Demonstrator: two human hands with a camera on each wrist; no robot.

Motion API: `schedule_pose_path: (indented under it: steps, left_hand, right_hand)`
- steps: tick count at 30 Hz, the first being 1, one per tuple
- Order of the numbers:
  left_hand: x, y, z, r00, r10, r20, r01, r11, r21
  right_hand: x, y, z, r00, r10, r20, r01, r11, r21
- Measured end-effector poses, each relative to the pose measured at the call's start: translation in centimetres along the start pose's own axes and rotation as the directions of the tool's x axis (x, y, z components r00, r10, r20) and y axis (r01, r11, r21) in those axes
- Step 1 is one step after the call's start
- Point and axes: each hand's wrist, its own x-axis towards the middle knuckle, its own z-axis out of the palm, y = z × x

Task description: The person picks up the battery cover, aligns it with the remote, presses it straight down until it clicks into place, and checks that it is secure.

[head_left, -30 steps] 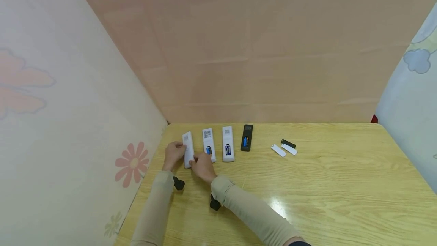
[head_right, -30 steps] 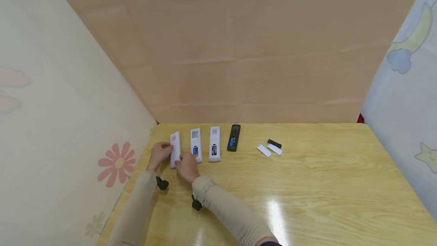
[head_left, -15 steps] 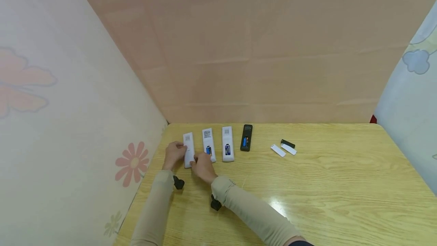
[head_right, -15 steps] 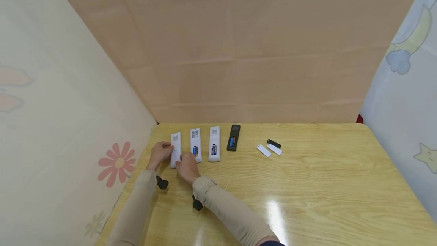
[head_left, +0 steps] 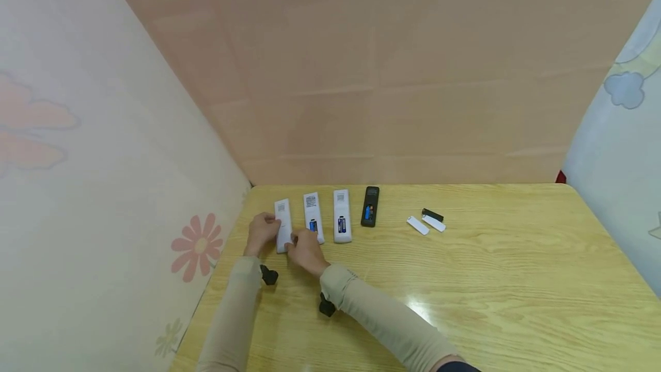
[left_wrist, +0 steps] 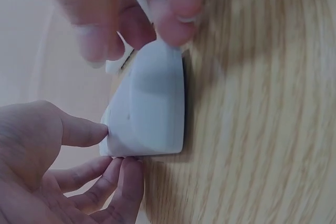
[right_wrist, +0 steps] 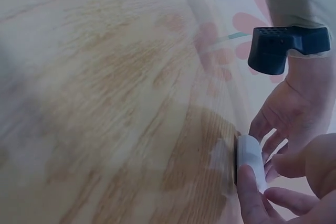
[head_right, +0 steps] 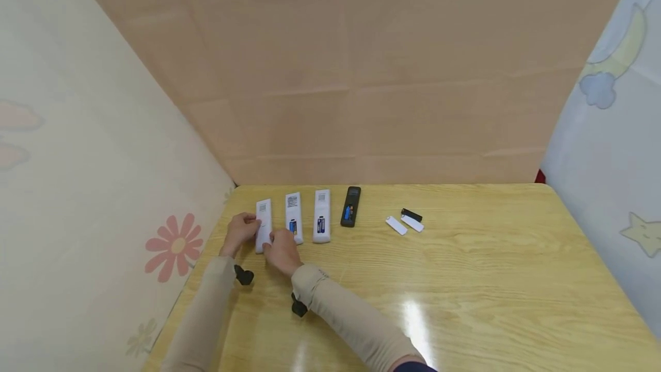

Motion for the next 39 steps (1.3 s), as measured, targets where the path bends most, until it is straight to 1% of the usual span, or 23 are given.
schedule_pose_path:
  steps: [3, 7, 12, 15, 23, 25, 29, 34, 39]
  left_hand:
    - [0.0, 0.1, 0.1, 1.000, 0.008, 0.005, -0.009, 1.000, 0.007]
    - [-0.1, 0.2, 0.1, 1.000, 0.016, 0.005, -0.016, 1.000, 0.004]
    - [-0.2, 0.3, -0.1, 0.999, 0.033, -0.007, -0.033, 0.999, -0.017]
    - [-0.1, 0.4, -0.3, 0.999, 0.043, -0.003, -0.043, 0.999, -0.025]
    - [-0.1, 1.2, -0.5, 1.000, 0.016, 0.024, -0.015, 0.999, -0.041]
    - [-0.2, 1.3, -0.4, 0.999, 0.016, 0.027, -0.015, 0.999, -0.042]
    - [-0.5, 1.7, -0.1, 0.999, 0.037, 0.025, -0.035, 0.998, -0.054]
    - [-0.7, 2.3, 0.2, 0.998, 0.058, 0.014, -0.057, 0.997, -0.055]
    - [-0.5, 2.8, 0.7, 0.999, 0.030, 0.017, -0.030, 0.999, -0.027]
  right_hand:
    - [-0.3, -0.2, -0.4, 1.000, 0.019, 0.004, -0.019, 1.000, -0.012]
    - [-0.5, 0.1, -0.9, 1.000, 0.015, -0.008, -0.015, 1.000, -0.012]
    - [-0.9, 0.5, -1.8, 1.000, 0.012, -0.007, -0.012, 1.000, 0.010]
    - [-1.2, 0.7, -2.6, 1.000, 0.011, -0.002, -0.011, 0.999, 0.030]
    - [-1.8, 1.1, -4.7, 0.999, 0.025, -0.023, -0.023, 0.996, 0.089]
    - [-1.9, 1.1, -5.2, 0.999, 0.027, -0.029, -0.024, 0.995, 0.101]
    - [-2.1, 1.3, -6.5, 0.999, 0.037, -0.036, -0.033, 0.994, 0.106]
    - [-2.1, 2.0, -8.2, 0.998, 0.026, -0.059, -0.020, 0.994, 0.105]
    - [-2.1, 2.3, -10.5, 0.995, 0.037, -0.095, -0.028, 0.995, 0.096]
